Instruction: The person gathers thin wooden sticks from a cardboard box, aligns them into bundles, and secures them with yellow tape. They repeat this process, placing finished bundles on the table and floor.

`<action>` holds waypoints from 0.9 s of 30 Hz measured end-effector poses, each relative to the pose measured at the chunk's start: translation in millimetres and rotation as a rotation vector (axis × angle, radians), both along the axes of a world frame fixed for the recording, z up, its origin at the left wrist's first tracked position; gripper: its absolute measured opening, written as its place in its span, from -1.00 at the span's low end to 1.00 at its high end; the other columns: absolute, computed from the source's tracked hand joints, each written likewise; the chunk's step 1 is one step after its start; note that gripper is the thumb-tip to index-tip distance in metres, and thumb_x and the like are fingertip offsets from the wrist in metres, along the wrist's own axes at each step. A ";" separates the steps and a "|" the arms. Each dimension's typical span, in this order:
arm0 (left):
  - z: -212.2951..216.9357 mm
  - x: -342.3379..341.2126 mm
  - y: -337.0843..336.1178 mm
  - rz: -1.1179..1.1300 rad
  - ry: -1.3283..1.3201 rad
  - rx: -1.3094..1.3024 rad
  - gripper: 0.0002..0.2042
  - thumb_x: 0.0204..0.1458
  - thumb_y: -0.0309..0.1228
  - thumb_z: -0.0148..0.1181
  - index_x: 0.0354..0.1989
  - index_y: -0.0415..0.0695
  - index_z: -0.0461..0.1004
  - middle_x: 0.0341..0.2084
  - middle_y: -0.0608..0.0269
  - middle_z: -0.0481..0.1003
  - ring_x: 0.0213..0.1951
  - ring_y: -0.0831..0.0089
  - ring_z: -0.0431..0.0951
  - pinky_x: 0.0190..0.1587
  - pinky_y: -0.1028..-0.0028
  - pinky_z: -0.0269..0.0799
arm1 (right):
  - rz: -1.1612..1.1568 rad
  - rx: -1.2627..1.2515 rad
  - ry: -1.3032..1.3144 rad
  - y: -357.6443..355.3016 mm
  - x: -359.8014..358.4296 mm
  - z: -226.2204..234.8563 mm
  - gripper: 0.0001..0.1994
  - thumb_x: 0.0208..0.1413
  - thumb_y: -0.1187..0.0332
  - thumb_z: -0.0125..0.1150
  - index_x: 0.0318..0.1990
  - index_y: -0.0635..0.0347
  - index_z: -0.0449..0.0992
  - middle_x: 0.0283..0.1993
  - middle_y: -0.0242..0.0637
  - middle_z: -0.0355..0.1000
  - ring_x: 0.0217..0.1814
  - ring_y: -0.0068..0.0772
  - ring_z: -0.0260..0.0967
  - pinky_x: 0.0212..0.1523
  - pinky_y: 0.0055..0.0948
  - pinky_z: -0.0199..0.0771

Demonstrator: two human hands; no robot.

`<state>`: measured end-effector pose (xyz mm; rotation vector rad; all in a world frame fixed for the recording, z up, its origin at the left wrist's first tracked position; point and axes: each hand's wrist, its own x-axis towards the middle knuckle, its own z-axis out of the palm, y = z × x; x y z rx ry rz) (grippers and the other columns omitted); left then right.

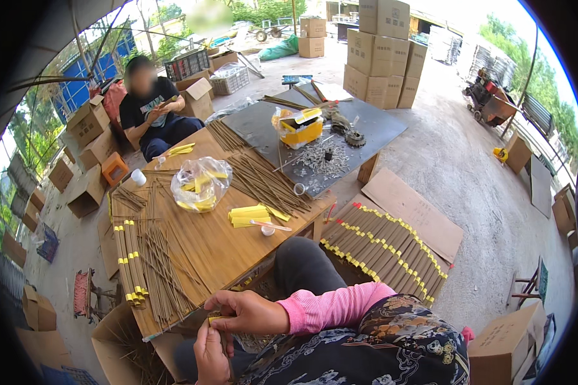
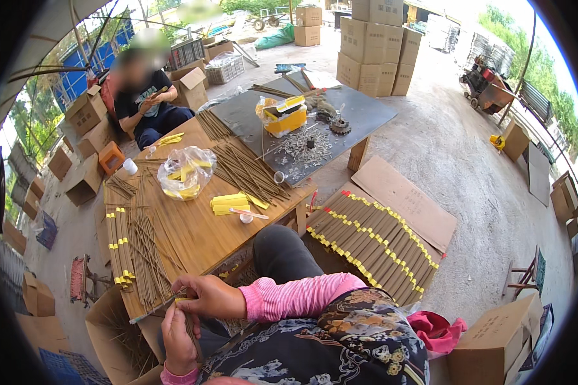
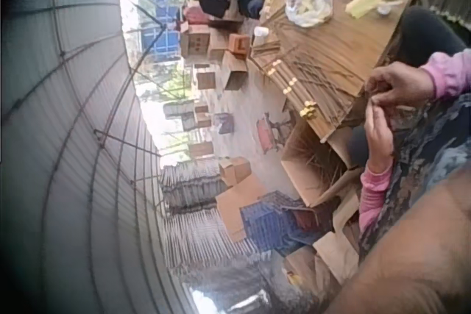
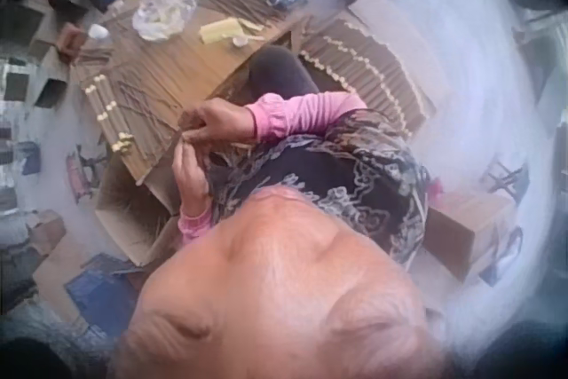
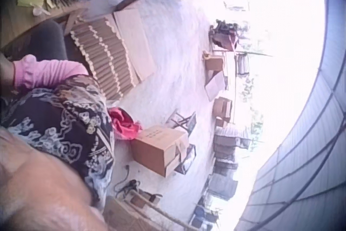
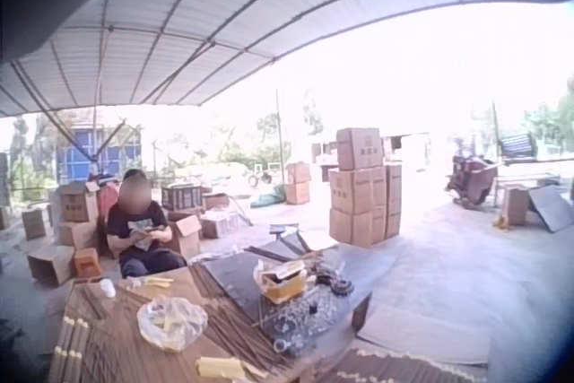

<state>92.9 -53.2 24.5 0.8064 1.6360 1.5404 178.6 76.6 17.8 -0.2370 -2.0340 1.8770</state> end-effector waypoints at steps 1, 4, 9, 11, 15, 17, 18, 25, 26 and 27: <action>3.7 2.4 1.9 -0.034 0.017 0.003 -0.72 0.14 -0.31 -0.34 -0.29 -0.21 0.31 -0.67 0.33 0.29 -0.69 0.66 0.21 -0.66 0.68 0.10 | -0.008 0.002 -0.008 0.1 3.2 1.3 -0.65 0.02 0.33 0.15 -0.07 0.27 0.28 -0.47 -0.37 0.35 -0.42 -0.65 0.25 -0.37 -0.60 0.30; 15.0 10.5 4.1 -0.113 0.051 0.037 -0.72 0.08 -0.35 -0.40 -0.38 -0.20 0.30 -0.67 0.30 0.29 -0.70 0.63 0.20 -0.67 0.66 0.10 | -0.012 0.008 -0.017 0.3 12.4 7.6 -0.67 0.02 0.34 0.14 -0.07 0.25 0.28 -0.47 -0.34 0.35 -0.43 -0.59 0.28 -0.36 -0.58 0.30; -1.4 7.3 -0.3 -0.091 0.065 0.027 -0.64 0.15 -0.20 -0.33 -0.28 -0.25 0.30 -0.54 0.23 0.31 -0.53 0.55 0.26 -0.49 0.59 0.17 | -0.086 0.024 0.135 -2.0 14.1 -7.5 -0.67 0.03 0.32 0.13 -0.10 0.25 0.25 -0.58 -0.27 0.33 -0.59 -0.54 0.29 -0.55 -0.50 0.27; -2.7 0.4 0.1 -0.170 0.143 -0.025 -0.51 0.15 -0.09 -0.25 -0.06 -0.33 0.28 -0.20 0.10 0.38 -0.19 0.40 0.38 -0.12 0.46 0.31 | -0.104 0.060 0.119 0.4 14.0 -10.5 -0.66 0.02 0.30 0.14 -0.08 0.23 0.24 -0.58 -0.29 0.32 -0.59 -0.56 0.27 -0.56 -0.51 0.27; 32.3 21.2 9.6 -0.172 0.306 -0.132 -0.50 0.15 -0.06 -0.26 -0.10 -0.34 0.30 -0.26 0.12 0.40 -0.22 0.42 0.38 -0.19 0.48 0.32 | -0.125 0.065 0.062 9.8 29.0 4.5 -0.62 0.02 0.29 0.16 -0.03 0.23 0.27 -0.47 -0.40 0.31 -0.44 -0.68 0.20 -0.39 -0.63 0.28; 32.3 18.9 10.1 -0.162 0.244 -0.263 -0.50 0.14 -0.05 -0.24 -0.10 -0.34 0.30 -0.28 0.13 0.40 -0.23 0.42 0.38 -0.19 0.46 0.31 | -0.106 0.088 0.049 11.6 28.0 2.8 -0.61 0.02 0.28 0.16 -0.03 0.22 0.27 -0.47 -0.41 0.30 -0.43 -0.69 0.19 -0.39 -0.64 0.28; 35.4 22.1 11.0 -0.148 0.266 -0.214 -0.50 0.14 -0.05 -0.24 -0.10 -0.33 0.31 -0.29 0.13 0.40 -0.23 0.42 0.38 -0.19 0.46 0.31 | -0.100 0.094 0.051 14.2 27.2 5.9 -0.61 0.02 0.28 0.16 -0.03 0.22 0.27 -0.47 -0.41 0.30 -0.43 -0.69 0.19 -0.39 -0.64 0.28; 12.1 22.6 8.6 -0.109 0.103 0.107 -0.64 0.18 -0.19 -0.28 -0.41 -0.22 0.32 -0.72 0.33 0.27 -0.72 0.65 0.20 -0.69 0.67 0.09 | -0.051 0.004 0.167 2.1 29.8 6.2 -0.65 0.03 0.39 0.12 -0.06 0.28 0.21 -0.54 -0.29 0.34 -0.51 -0.62 0.28 -0.51 -0.57 0.30; 19.7 23.4 7.1 -0.152 0.081 0.022 -0.64 0.20 -0.21 -0.33 -0.22 -0.24 0.33 -0.66 0.41 0.25 -0.64 0.73 0.19 -0.63 0.72 0.07 | -0.047 -0.095 0.190 0.6 32.0 6.5 -0.65 0.03 0.42 0.12 -0.05 0.31 0.21 -0.55 -0.31 0.34 -0.52 -0.66 0.27 -0.53 -0.59 0.29; 16.5 20.9 11.3 -0.184 0.092 0.034 -0.63 0.20 -0.21 -0.33 -0.24 -0.25 0.35 -0.66 0.42 0.25 -0.62 0.72 0.19 -0.60 0.72 0.07 | -0.116 0.022 0.121 4.3 36.3 7.9 -0.66 0.03 0.44 0.11 -0.04 0.33 0.22 -0.56 -0.33 0.35 -0.52 -0.70 0.27 -0.53 -0.61 0.28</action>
